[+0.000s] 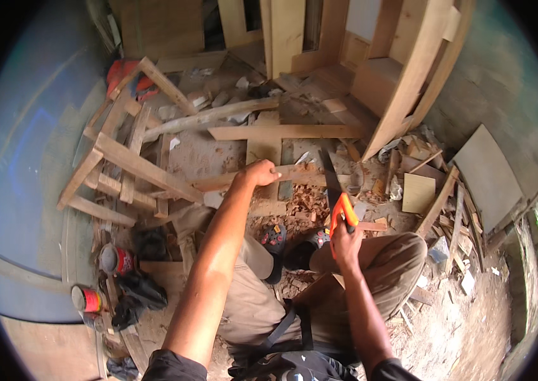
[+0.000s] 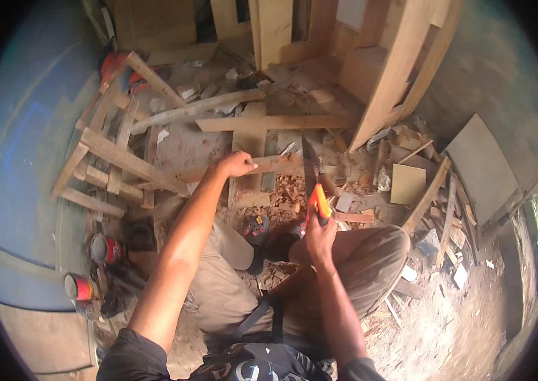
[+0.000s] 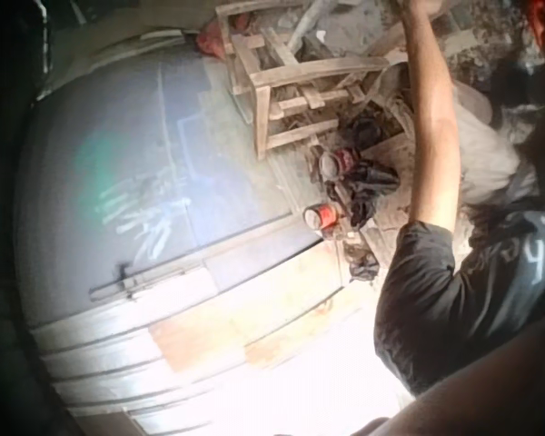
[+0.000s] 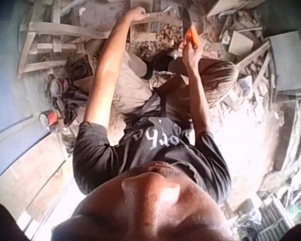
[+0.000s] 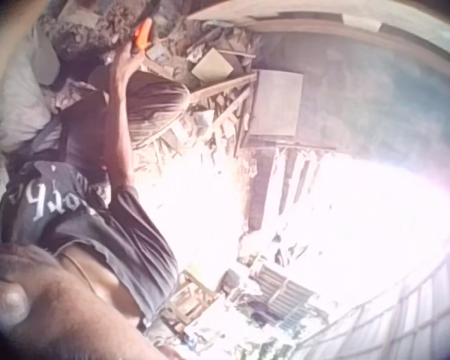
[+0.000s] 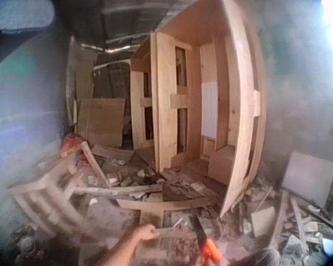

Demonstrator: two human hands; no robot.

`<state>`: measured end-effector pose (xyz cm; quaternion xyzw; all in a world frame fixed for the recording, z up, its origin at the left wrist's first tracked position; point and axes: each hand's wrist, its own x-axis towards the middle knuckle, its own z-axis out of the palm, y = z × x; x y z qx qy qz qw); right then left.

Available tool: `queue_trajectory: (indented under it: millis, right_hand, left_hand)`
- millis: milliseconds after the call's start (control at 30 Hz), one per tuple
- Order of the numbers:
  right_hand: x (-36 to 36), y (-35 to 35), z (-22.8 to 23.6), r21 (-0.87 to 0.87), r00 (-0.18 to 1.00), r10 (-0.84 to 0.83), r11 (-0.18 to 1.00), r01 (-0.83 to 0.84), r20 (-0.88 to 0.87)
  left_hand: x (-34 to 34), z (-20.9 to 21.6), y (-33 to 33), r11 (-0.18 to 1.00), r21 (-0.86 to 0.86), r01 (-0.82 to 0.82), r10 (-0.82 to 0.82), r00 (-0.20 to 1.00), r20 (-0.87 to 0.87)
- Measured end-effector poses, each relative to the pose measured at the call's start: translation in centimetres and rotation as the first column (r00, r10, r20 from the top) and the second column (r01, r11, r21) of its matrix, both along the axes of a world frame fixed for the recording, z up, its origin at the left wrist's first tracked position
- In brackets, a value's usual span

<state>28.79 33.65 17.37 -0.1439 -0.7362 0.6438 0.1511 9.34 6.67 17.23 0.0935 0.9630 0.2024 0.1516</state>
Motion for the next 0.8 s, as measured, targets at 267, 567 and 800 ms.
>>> queue_trajectory:
  millis: [267, 567, 800]
  right_hand:
    - [-0.3, 1.5, -11.3, -0.023, 0.972, 0.22, 0.975, -0.219, 0.076]
    - [-2.2, 0.1, -11.1, -0.045, 0.984, 0.171, 0.985, -0.169, 0.056]
    - [-2.3, 0.2, -11.0, 0.019, 0.968, 0.245, 0.969, -0.246, 0.049]
  left_hand:
    - [-2.2, 1.8, 2.1, 0.984, -0.009, 0.176, -0.171, 0.968, 0.185]
    - [-4.6, -5.6, -0.5, 0.921, -0.369, -0.122, 0.123, 0.992, -0.021]
    - [-5.0, -15.0, 2.3, 0.892, -0.428, -0.144, 0.094, 0.986, -0.136]
